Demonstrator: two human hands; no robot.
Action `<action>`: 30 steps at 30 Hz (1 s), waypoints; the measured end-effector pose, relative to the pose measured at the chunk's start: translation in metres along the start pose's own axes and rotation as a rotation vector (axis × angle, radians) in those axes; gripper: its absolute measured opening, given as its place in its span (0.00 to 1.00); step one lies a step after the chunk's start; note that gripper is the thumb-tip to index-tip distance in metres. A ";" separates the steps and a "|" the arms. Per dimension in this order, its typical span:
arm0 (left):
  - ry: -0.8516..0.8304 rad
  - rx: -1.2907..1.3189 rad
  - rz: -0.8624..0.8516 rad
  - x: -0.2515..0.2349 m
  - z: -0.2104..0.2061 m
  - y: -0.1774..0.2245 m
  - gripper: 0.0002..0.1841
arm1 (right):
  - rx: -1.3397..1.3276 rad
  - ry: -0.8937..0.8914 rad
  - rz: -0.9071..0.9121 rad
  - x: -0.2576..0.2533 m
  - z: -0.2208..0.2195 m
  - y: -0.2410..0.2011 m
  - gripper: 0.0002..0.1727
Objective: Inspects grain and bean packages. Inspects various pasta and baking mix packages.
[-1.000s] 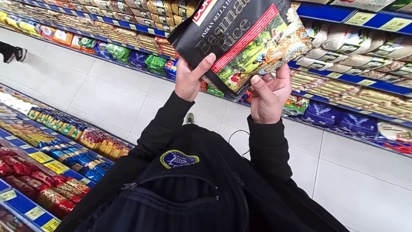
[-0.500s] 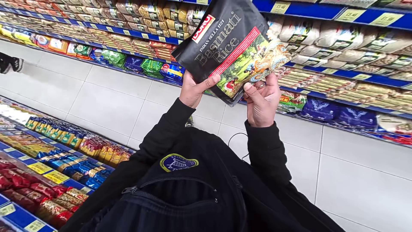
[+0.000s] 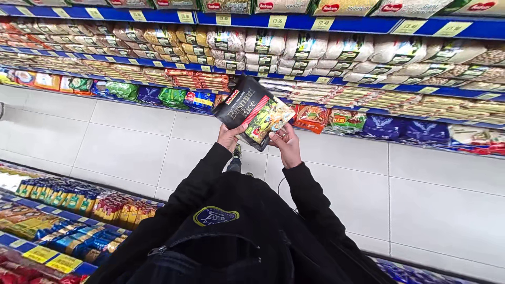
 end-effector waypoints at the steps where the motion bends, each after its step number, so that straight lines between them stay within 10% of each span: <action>1: 0.034 0.017 0.038 -0.009 0.009 -0.013 0.34 | -0.002 0.005 -0.051 -0.010 0.003 0.009 0.38; 9: 0.269 0.056 0.265 -0.105 0.088 -0.117 0.31 | 0.121 0.152 -0.315 -0.085 0.046 0.068 0.48; 19: 0.449 0.062 0.289 -0.251 0.146 -0.211 0.35 | 0.018 0.492 -0.591 -0.032 0.130 0.139 0.38; 30: 0.515 0.133 0.258 -0.330 0.157 -0.258 0.35 | -0.006 0.544 -0.748 -0.033 0.118 0.184 0.38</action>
Point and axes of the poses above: each hand's wrist, its own x-axis away from the middle knuckle, its own z-axis out of the back of the hand, y = z × x, the point moved 10 cm from there along -x, towards the middle knuckle, and after that the axes turned 14 degrees about -z, right-handed, at the moved point
